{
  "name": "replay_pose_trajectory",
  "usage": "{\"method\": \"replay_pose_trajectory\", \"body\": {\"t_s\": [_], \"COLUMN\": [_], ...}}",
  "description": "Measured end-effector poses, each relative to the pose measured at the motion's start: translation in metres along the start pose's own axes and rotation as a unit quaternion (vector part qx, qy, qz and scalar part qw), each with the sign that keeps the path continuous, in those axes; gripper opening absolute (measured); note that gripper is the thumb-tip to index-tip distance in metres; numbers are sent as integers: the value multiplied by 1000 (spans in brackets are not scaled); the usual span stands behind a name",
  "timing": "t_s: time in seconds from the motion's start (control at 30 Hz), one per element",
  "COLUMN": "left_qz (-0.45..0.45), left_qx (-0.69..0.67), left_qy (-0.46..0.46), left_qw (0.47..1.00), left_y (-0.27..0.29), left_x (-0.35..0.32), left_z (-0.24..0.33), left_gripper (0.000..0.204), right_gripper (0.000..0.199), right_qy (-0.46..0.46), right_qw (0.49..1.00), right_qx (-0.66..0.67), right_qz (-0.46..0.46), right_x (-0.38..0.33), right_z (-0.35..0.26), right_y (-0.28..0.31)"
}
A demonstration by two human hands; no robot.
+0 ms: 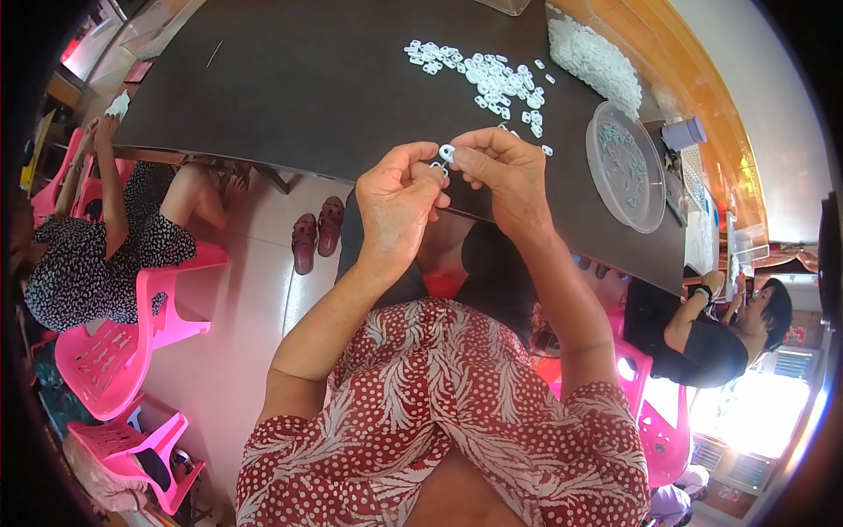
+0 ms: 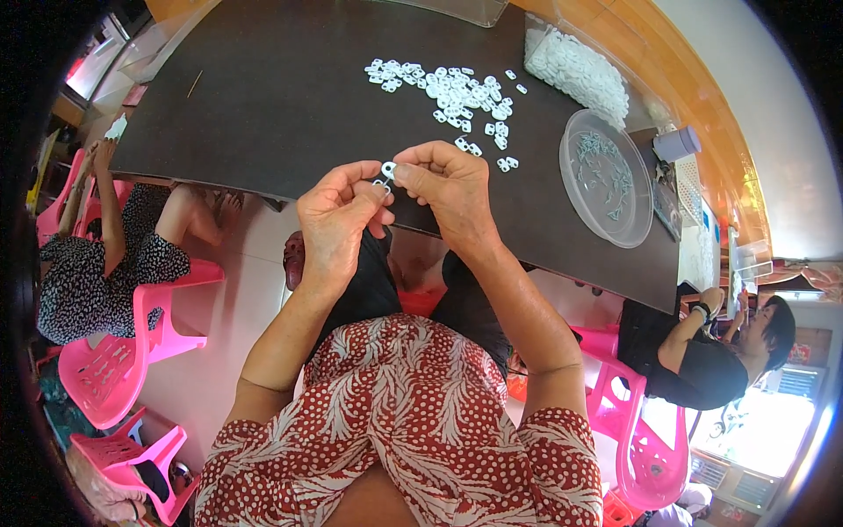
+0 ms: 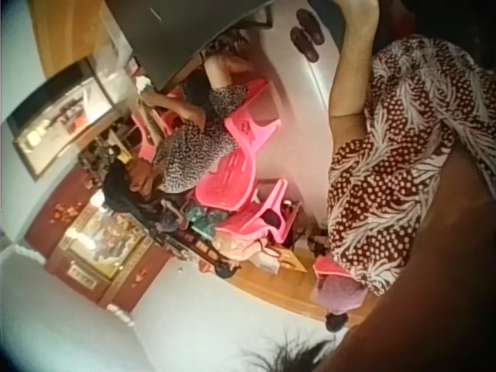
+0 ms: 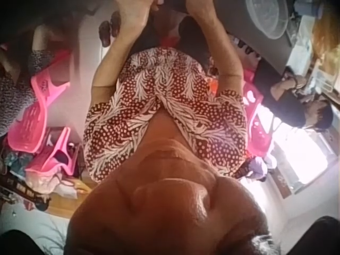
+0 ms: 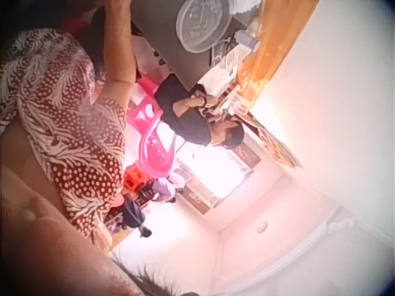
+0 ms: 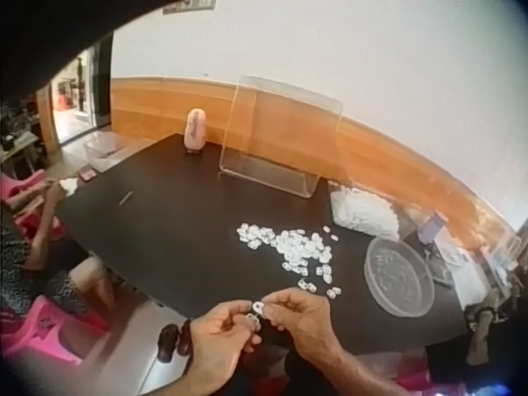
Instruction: Assembling small white plastic components by inserting metal pins into them by hand.
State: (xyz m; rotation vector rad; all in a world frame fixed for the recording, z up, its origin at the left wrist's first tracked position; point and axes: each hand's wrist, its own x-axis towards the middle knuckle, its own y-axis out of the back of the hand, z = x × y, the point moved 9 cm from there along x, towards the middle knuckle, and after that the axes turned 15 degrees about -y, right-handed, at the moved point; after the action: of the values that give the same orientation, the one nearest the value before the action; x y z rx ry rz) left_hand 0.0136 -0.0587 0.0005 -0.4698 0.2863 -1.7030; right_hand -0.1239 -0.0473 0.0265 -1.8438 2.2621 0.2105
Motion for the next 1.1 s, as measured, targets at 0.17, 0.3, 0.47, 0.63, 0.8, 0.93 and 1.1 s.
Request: {"method": "replay_pose_trajectory", "body": {"t_s": [0.17,0.3,0.47,0.63,0.8,0.93,1.1], "left_qz": [7,13,21,19,19,2,-1], "left_qx": [-9,-13,-76,-93,-103,-91,-138], "left_qy": [-4,-12,-10,-7,-8,-22,-23], "left_qw": [1000,1000,997,995,995,996,990], "left_y": [1,0,-2,-1,1,-1,-5], "left_x": [1,1,0,-1,-1,-1,-6], "left_z": [-3,-1,-5,-5,-2,1,0], "left_gripper": [22,21,22,22,21,22,23], "right_gripper": [12,10,8,10,21,26,25], "right_qy": [9,18,58,76,120,174,197], "right_qw": [1000,999,997,996,983,964,962], "right_qx": [-17,-19,-40,-18,-140,-199,-185], "right_qz": [-5,-24,-19,-38,-9,17,28], "right_x": [1,-5,-12,-17,-22,-29,-33], "right_z": [2,-2,-12,-9,-9,-21,-22], "right_y": [-2,-10,-14,-16,-15,-17,-15]}}
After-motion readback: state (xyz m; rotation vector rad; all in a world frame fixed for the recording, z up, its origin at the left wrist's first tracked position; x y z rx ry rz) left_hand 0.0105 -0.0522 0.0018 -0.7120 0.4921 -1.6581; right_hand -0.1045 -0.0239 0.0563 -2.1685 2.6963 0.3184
